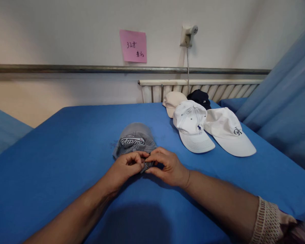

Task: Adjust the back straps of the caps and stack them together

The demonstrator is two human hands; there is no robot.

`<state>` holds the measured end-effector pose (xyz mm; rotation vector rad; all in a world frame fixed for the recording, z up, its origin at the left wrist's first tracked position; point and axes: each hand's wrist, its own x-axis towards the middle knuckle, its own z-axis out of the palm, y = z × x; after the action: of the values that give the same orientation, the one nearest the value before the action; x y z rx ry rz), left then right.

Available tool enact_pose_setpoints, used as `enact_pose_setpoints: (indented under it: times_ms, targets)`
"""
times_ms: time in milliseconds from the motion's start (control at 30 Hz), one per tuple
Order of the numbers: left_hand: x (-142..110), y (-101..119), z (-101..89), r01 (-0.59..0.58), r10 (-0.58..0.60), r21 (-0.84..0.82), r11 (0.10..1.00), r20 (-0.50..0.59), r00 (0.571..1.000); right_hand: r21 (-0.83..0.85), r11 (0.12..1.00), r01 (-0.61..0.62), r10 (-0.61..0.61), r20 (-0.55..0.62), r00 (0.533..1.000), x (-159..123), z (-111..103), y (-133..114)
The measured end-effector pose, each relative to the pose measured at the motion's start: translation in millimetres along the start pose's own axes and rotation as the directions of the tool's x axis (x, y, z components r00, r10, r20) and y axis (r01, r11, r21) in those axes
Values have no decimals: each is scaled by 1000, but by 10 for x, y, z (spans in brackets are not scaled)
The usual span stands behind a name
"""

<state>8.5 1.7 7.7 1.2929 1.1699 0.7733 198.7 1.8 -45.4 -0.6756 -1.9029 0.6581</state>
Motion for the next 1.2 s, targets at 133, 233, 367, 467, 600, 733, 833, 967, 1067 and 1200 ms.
enact_pose_setpoints:
  times_ms: [133, 233, 367, 467, 600, 733, 833, 967, 1067, 1200]
  targets:
    - [2, 8, 12, -28, 28, 9, 1000, 10, 1000, -17, 1000, 0, 1, 25, 1000, 14, -23, -27]
    - [0, 18, -6, -34, 34, 7, 999, 51, 998, -5, 1000, 5, -5, 22, 1000, 22, -30, -21]
    - [9, 28, -34, -47, 42, 41, 998, 116, 992, 1, 1000, 20, -20, 31, 999, 28, -27, -3]
    - [29, 20, -34, -84, 74, 89, 992, 108, 991, -5, 1000, 24, -24, 38, 999, 28, -23, 4]
    - [49, -1, -25, -100, 93, 126, 987, 65, 994, -26, 999, 31, -30, 40, 999, 24, -22, 7]
    - [49, -12, -35, -118, 103, 182, 976, 88, 991, -71, 997, 28, -23, 70, 997, 23, -18, 2]
    - [37, -1, -57, -129, 99, 237, 963, 134, 986, -79, 996, 28, -20, 103, 995, 26, -18, -13]
    - [15, 15, -75, -115, 75, 230, 966, 175, 982, -50, 998, 29, -24, 97, 995, 30, -31, -33]
    - [12, -5, -63, -109, 88, 152, 982, 140, 986, -27, 999, 25, -23, 56, 998, 27, -34, -31]
    - [25, -51, -42, -104, 96, 81, 991, 98, 991, -26, 999, 28, -28, 9, 1000, 19, -15, -1]
